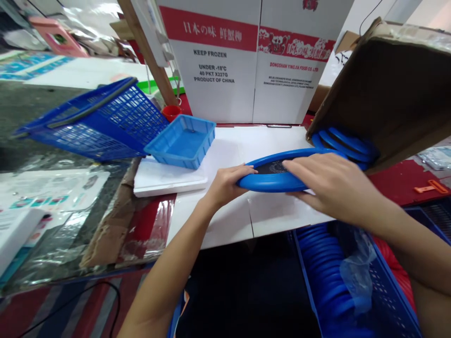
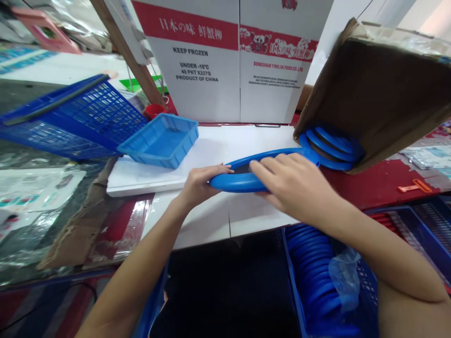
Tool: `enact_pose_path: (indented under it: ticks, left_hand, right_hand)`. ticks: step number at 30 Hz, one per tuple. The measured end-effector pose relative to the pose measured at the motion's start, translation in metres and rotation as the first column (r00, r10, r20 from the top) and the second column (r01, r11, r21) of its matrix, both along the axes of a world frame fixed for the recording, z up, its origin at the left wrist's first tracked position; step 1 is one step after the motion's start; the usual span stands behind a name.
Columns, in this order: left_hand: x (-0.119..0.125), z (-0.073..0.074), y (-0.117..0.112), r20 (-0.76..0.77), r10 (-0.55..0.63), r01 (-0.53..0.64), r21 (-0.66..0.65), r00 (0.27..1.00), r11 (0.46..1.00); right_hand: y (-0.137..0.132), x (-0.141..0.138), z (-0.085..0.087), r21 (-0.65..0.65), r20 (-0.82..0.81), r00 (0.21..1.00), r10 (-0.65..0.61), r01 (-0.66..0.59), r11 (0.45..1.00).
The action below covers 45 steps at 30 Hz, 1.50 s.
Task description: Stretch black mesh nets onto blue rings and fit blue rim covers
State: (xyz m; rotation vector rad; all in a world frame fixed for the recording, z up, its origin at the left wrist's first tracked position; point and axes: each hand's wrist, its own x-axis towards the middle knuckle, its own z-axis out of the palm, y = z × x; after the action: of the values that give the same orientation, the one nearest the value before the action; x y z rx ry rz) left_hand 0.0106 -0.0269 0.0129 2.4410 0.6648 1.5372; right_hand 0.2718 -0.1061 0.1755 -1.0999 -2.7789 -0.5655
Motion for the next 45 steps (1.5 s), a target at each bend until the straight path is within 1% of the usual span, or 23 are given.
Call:
enact_pose_path:
  ticks: [2, 4, 6, 7, 8, 10, 12, 14, 16, 17, 20, 23, 25, 27, 30, 32, 34, 37, 39, 40, 42, 43, 45]
  left_hand:
    - [-0.004, -0.002, 0.005, 0.049, -0.063, 0.068, -0.106, 0.997, 0.992]
    - [-0.008, -0.005, 0.013, 0.074, -0.106, 0.12, -0.22, 0.992, 0.968]
    - [-0.01, -0.004, 0.018, 0.078, -0.093, 0.112, -0.279, 0.993, 0.954]
    - [-0.01, 0.0, 0.018, 0.07, -0.081, 0.097, -0.278, 0.994, 0.956]
    - [-0.01, 0.006, 0.016, 0.057, -0.074, 0.086, -0.26, 0.996, 0.962]
    - [-0.007, 0.023, 0.004, 0.017, -0.089, 0.091, -0.198, 0.996, 0.976]
    - [0.0, 0.046, -0.016, -0.041, -0.107, 0.101, -0.141, 0.993, 0.985]
    - [0.007, 0.067, -0.038, -0.137, -0.105, 0.097, -0.062, 0.985, 0.993]
    - [0.014, 0.08, -0.055, -0.21, -0.055, 0.064, 0.039, 0.976, 0.997]
    - [0.015, 0.083, -0.06, -0.224, -0.02, 0.042, 0.093, 0.974, 0.995]
    - [0.015, 0.081, -0.064, -0.2, 0.048, -0.006, 0.206, 0.979, 0.979]
    - [0.01, 0.073, -0.062, -0.162, 0.028, 0.012, 0.244, 0.986, 0.97]
    - [0.009, 0.071, -0.062, -0.144, 0.007, 0.03, 0.257, 0.99, 0.966]
    - [0.01, 0.072, -0.063, -0.134, -0.003, 0.038, 0.26, 0.991, 0.965]
    - [0.011, 0.072, -0.065, -0.115, -0.001, 0.032, 0.266, 0.993, 0.963]
    - [0.008, 0.068, -0.066, -0.094, -0.005, 0.031, 0.287, 0.996, 0.957]
    - [0.001, 0.061, -0.064, -0.066, -0.015, 0.033, 0.294, 0.998, 0.955]
    - [-0.015, 0.047, -0.059, -0.012, -0.013, 0.015, 0.211, 1.0, 0.977]
    - [-0.024, 0.043, -0.055, 0.006, -0.052, 0.051, 0.114, 0.999, 0.992]
    - [-0.025, 0.043, -0.055, 0.011, -0.082, 0.082, 0.071, 0.997, 0.994]
    - [-0.024, 0.049, -0.059, -0.003, -0.114, 0.114, 0.019, 0.993, 0.993]
    - [-0.021, 0.054, -0.063, -0.024, -0.1, 0.1, 0.021, 0.995, 0.995]
    - [-0.013, 0.068, -0.074, -0.091, -0.026, 0.033, 0.083, 0.996, 0.996]
  right_hand:
    - [0.008, 0.027, 0.007, 0.042, -0.089, 0.996, -0.008, 0.012, 0.999]
    - [0.016, 0.054, 0.013, 0.057, -0.164, 0.986, -0.022, 0.031, 0.998]
    - [0.02, 0.074, 0.013, 0.064, -0.209, 0.977, -0.033, 0.048, 0.997]
    - [0.02, 0.08, 0.012, 0.065, -0.219, 0.975, -0.035, 0.05, 0.997]
    - [0.017, 0.081, 0.01, 0.065, -0.22, 0.975, -0.033, 0.049, 0.997]
    - [0.008, 0.076, 0.004, 0.07, -0.201, 0.979, -0.022, 0.037, 0.997]
    - [-0.003, 0.063, 0.0, 0.096, -0.17, 0.985, -0.001, 0.018, 0.995]
    - [-0.013, 0.048, -0.003, 0.12, -0.137, 0.99, 0.031, -0.015, 0.993]
    - [-0.02, 0.038, -0.002, 0.128, -0.118, 0.991, 0.06, -0.044, 0.991]
    - [-0.021, 0.035, -0.001, 0.12, -0.115, 0.991, 0.074, -0.06, 0.991]
    - [-0.025, 0.03, 0.003, 0.015, -0.145, 0.98, 0.137, -0.137, 0.991]
    - [-0.03, 0.026, 0.009, -0.151, -0.216, 0.962, 0.168, -0.203, 0.967]
    - [-0.036, 0.02, 0.011, -0.209, -0.227, 0.964, 0.136, -0.185, 0.96]
    - [-0.04, 0.015, 0.012, -0.216, -0.208, 0.972, 0.111, -0.157, 0.964]
    - [-0.043, 0.011, 0.011, -0.17, -0.204, 0.969, 0.141, -0.177, 0.97]
    - [-0.04, 0.015, 0.009, -0.145, -0.212, 0.964, 0.163, -0.196, 0.97]
    - [-0.035, 0.025, 0.008, -0.156, -0.22, 0.964, 0.149, -0.185, 0.97]
    - [-0.025, 0.046, 0.006, -0.212, -0.267, 0.961, 0.072, -0.131, 0.968]
    - [-0.02, 0.056, 0.004, -0.23, -0.295, 0.954, 0.05, -0.121, 0.966]
    - [-0.019, 0.059, 0.003, -0.226, -0.298, 0.953, 0.058, -0.13, 0.965]
    - [-0.02, 0.058, -0.001, -0.195, -0.288, 0.951, 0.11, -0.171, 0.966]
    - [-0.022, 0.055, -0.002, -0.176, -0.282, 0.949, 0.138, -0.193, 0.965]
    - [-0.029, 0.046, -0.004, -0.148, -0.279, 0.944, 0.178, -0.225, 0.963]
